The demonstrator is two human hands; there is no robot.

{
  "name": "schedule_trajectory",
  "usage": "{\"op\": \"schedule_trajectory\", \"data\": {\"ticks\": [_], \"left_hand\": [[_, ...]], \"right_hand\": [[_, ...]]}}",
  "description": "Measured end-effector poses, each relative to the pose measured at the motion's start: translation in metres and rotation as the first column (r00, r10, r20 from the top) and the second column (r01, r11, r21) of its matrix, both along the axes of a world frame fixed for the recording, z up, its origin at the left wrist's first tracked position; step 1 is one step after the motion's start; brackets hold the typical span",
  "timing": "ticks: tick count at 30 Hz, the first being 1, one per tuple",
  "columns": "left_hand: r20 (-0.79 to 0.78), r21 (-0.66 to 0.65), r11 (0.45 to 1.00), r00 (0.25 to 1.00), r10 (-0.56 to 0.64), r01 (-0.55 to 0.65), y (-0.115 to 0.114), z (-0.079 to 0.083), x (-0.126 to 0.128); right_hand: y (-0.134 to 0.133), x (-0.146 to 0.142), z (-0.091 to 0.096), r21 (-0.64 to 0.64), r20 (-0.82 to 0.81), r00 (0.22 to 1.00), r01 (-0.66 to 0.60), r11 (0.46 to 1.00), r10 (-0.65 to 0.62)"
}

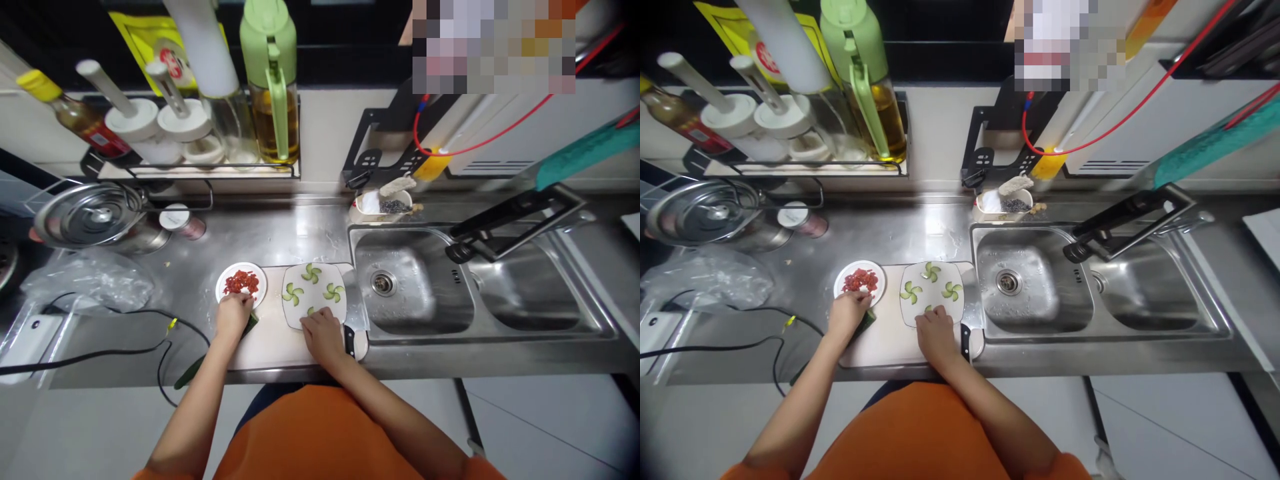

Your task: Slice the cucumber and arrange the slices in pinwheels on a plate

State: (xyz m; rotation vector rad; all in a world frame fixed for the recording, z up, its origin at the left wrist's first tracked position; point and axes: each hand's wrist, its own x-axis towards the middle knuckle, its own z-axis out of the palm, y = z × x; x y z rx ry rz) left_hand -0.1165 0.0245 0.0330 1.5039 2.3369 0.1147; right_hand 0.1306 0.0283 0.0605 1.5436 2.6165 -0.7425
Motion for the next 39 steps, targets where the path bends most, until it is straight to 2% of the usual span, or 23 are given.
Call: {"op": "schedule_trajectory", "data": {"ticks": [4,7,11,13,16,19,22,27,34,39], "left_hand": [[-0.021,0.021,0.999,0.999,-0.03,0.031,0.001,-0.002,-0.002],[-0.012,0.046,0.999,1.0,-0.007,0.008,-0.001,0.0,-0.004],[0.082,0.177,0.983,0.996,0.042,-0.056,-0.004,0.007,0.002],[0.15,0.28,0.958,0.988,0.023,-0.064,-0.004,0.009,0.013],[0.235,0.393,0.919,0.967,-0.1,0.0,-0.001,0.007,0.04],[0.203,0.454,0.886,0.958,-0.203,0.092,0.004,-0.002,0.068],[0.097,0.463,0.876,0.974,-0.205,0.138,0.008,-0.012,0.087],[-0.014,0.481,0.856,0.977,-0.211,0.191,0.011,-0.018,0.096],[-0.032,0.48,0.857,0.98,-0.197,0.188,0.011,-0.021,0.1],[-0.023,0.432,0.885,0.983,-0.183,0.175,0.011,-0.021,0.1]], "right_hand": [[0.0,0.001,0.0,0.009,0.003,1.0,0.008,1.0,-0.008],[0.0,0.001,0.0,-0.004,0.008,1.0,0.02,1.0,-0.02],[0.003,0.001,0.0,-0.011,-0.005,0.999,0.046,0.999,-0.046],[0.006,0.001,-0.001,-0.02,-0.003,0.998,0.067,0.998,-0.067],[0.011,-0.001,-0.003,-0.039,0.009,0.995,0.103,0.994,-0.103],[0.017,-0.002,-0.005,-0.039,0.02,0.993,0.121,0.992,-0.12],[0.021,-0.004,-0.01,-0.031,0.025,0.991,0.131,0.991,-0.13],[0.028,-0.009,-0.019,-0.017,0.022,0.987,0.157,0.987,-0.157],[0.035,-0.014,-0.023,-0.016,0.001,0.988,0.158,0.987,-0.158],[0.037,-0.017,-0.022,-0.021,-0.002,0.992,0.125,0.992,-0.125]]}}
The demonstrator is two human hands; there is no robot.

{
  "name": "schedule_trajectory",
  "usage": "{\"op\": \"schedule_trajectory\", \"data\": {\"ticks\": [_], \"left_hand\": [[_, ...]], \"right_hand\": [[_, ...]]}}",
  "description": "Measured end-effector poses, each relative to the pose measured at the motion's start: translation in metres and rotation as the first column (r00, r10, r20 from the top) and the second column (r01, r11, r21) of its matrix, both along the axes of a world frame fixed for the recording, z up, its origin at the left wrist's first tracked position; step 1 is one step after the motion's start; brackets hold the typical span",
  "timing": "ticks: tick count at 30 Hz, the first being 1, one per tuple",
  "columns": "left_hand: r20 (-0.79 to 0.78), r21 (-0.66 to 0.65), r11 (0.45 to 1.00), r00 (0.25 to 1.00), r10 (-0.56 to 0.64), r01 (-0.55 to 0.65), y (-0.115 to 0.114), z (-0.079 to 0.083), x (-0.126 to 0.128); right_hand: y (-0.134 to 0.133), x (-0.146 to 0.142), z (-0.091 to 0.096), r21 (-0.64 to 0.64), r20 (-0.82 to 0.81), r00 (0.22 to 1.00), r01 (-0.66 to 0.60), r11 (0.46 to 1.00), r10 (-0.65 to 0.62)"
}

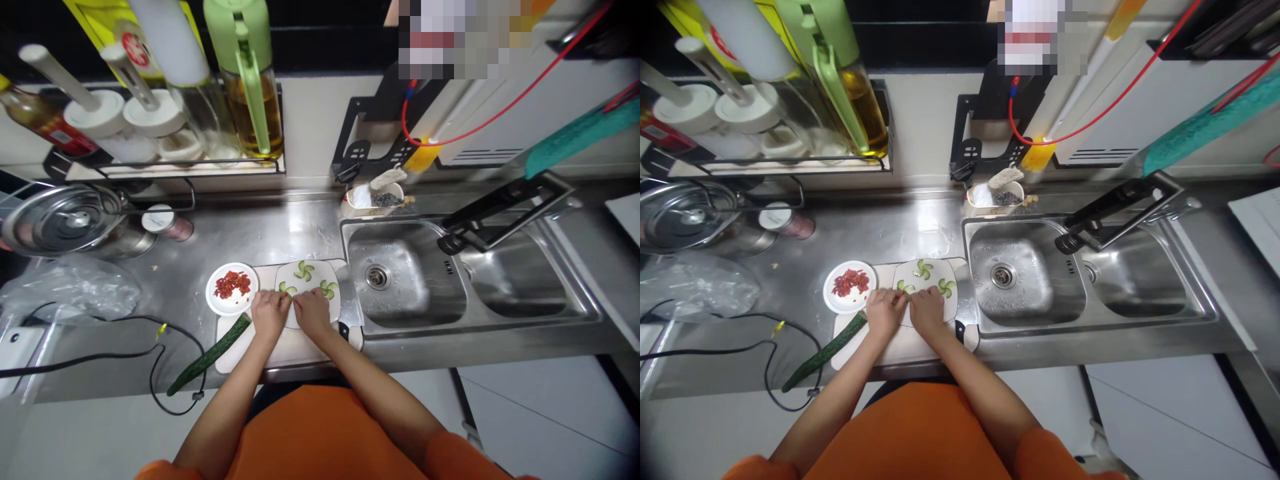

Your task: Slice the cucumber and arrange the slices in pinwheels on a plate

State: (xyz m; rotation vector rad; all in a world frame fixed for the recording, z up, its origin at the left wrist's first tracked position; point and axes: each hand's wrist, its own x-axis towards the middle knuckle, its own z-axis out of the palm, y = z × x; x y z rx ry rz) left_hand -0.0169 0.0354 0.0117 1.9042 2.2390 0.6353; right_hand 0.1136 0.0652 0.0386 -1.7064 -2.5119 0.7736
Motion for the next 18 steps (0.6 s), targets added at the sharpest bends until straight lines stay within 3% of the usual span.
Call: {"op": "schedule_trajectory", "data": {"ticks": [18], "left_hand": [[0.002,-0.051,0.999,1.0,-0.003,0.003,-0.0016,-0.0032,-0.0041]], "right_hand": [[0.0039,-0.0062,-0.0068,0.014,-0.075,0.996,-0.043,0.999,0.044]]}}
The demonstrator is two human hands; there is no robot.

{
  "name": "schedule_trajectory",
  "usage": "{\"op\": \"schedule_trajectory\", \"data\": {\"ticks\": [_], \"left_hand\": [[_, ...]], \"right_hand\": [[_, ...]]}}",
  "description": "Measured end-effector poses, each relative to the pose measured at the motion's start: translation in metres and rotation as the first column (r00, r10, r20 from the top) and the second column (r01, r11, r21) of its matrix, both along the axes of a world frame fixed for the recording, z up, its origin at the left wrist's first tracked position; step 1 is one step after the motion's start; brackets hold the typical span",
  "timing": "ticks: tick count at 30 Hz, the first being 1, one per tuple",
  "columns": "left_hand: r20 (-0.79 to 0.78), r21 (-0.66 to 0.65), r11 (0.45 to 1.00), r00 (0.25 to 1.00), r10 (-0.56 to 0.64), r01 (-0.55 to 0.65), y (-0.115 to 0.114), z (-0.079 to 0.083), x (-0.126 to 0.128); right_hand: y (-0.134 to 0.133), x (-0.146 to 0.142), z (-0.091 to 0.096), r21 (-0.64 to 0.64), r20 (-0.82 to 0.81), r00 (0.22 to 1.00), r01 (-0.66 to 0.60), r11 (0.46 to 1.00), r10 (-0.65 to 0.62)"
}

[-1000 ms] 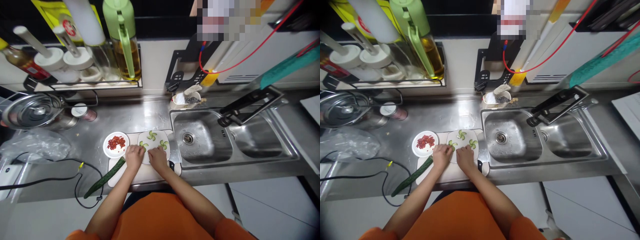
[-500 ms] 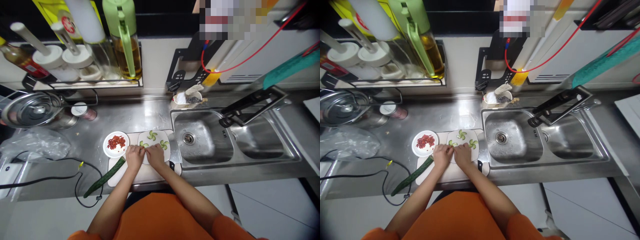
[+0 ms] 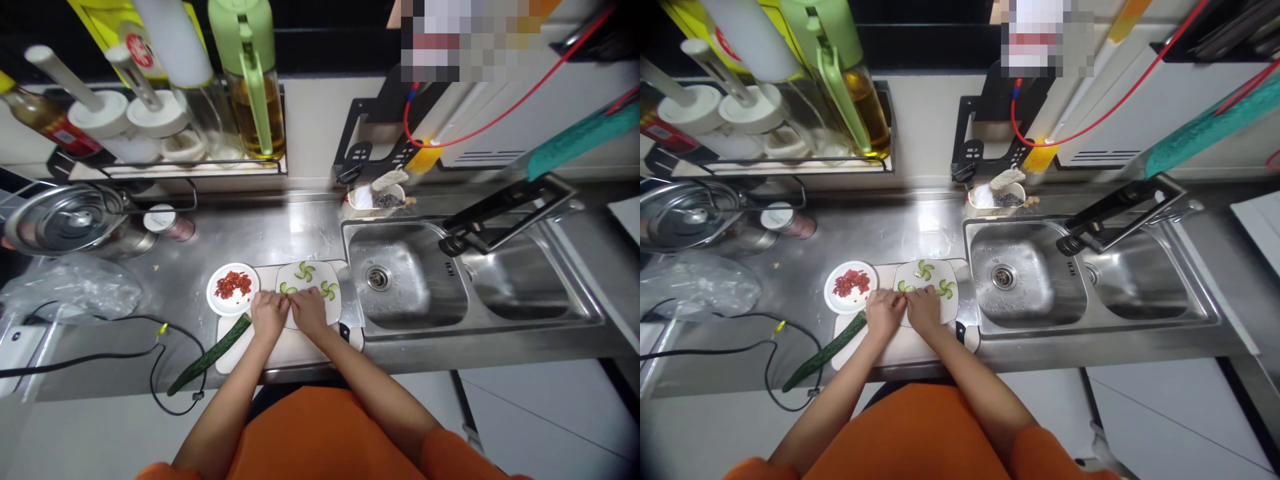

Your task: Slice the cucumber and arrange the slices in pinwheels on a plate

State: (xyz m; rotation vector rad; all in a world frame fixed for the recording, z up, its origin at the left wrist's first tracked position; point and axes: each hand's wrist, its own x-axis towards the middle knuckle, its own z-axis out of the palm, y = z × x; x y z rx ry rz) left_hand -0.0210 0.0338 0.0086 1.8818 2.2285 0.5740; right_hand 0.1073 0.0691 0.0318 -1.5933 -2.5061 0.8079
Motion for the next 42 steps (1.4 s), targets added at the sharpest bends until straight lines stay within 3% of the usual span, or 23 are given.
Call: {"op": "schedule_trajectory", "data": {"ticks": [11,36,42], "left_hand": [[0.02,-0.038,0.999,1.0,-0.018,0.019,-0.001,0.0,-0.002],[-0.013,0.005,1.0,1.0,0.0,0.0,-0.002,0.004,-0.002],[0.005,0.003,1.0,1.0,0.017,-0.017,-0.011,0.009,-0.005]], "right_hand": [[0.001,-0.001,-0.002,0.016,0.026,1.0,-0.016,1.0,0.015],[0.001,0.005,-0.003,0.028,0.021,0.999,-0.024,0.999,0.024],[-0.001,0.006,-0.002,0.018,0.008,1.0,0.0,1.0,0.0]]}}
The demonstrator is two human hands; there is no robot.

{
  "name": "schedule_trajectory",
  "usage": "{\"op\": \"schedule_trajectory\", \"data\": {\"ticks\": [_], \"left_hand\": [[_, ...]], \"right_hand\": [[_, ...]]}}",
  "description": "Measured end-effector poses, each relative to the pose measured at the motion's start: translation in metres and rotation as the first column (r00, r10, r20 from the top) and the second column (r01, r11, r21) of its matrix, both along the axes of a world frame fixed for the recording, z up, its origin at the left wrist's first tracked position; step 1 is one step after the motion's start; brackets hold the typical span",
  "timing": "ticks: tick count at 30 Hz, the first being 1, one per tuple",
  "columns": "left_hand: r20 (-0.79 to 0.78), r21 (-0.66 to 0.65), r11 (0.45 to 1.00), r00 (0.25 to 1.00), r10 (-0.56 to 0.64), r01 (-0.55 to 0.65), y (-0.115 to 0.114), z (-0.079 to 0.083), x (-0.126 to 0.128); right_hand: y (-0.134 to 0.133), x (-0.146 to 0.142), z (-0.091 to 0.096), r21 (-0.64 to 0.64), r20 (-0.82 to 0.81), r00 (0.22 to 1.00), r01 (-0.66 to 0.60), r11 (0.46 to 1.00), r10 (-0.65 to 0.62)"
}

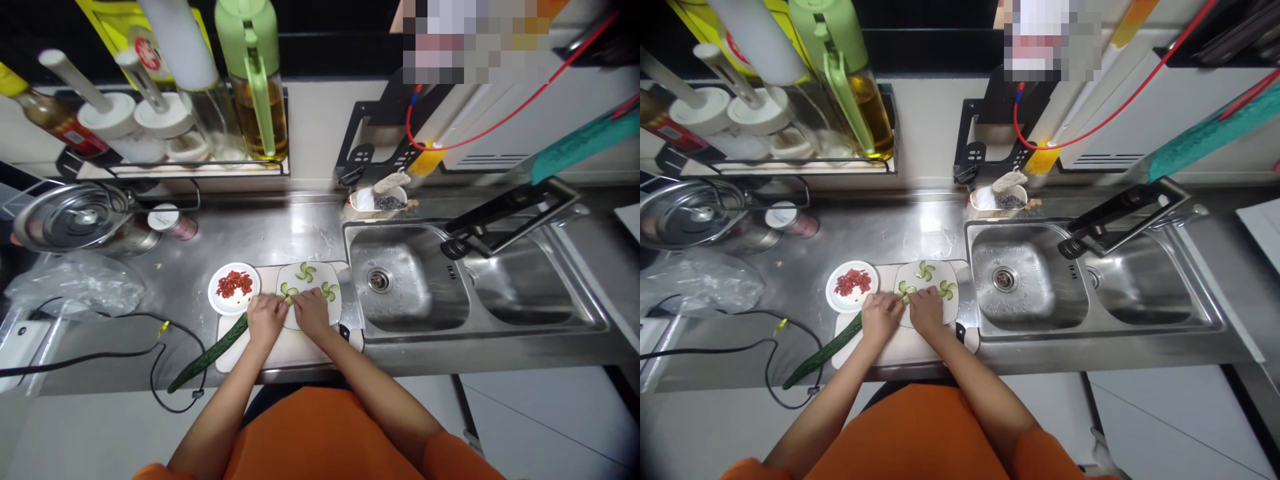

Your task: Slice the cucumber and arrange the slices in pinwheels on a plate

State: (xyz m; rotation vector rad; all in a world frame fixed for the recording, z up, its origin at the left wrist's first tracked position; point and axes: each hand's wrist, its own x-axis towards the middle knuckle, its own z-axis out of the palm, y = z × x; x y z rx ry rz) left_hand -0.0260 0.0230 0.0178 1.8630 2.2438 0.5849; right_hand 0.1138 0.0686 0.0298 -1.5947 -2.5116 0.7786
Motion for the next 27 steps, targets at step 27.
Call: {"op": "schedule_trajectory", "data": {"ticks": [27], "left_hand": [[-0.157,-0.086,0.969,0.964,0.216,-0.231,-0.011,0.001,-0.09]], "right_hand": [[-0.008,0.013,0.015,-0.015,0.011,0.999,0.052,0.999,-0.052]]}}
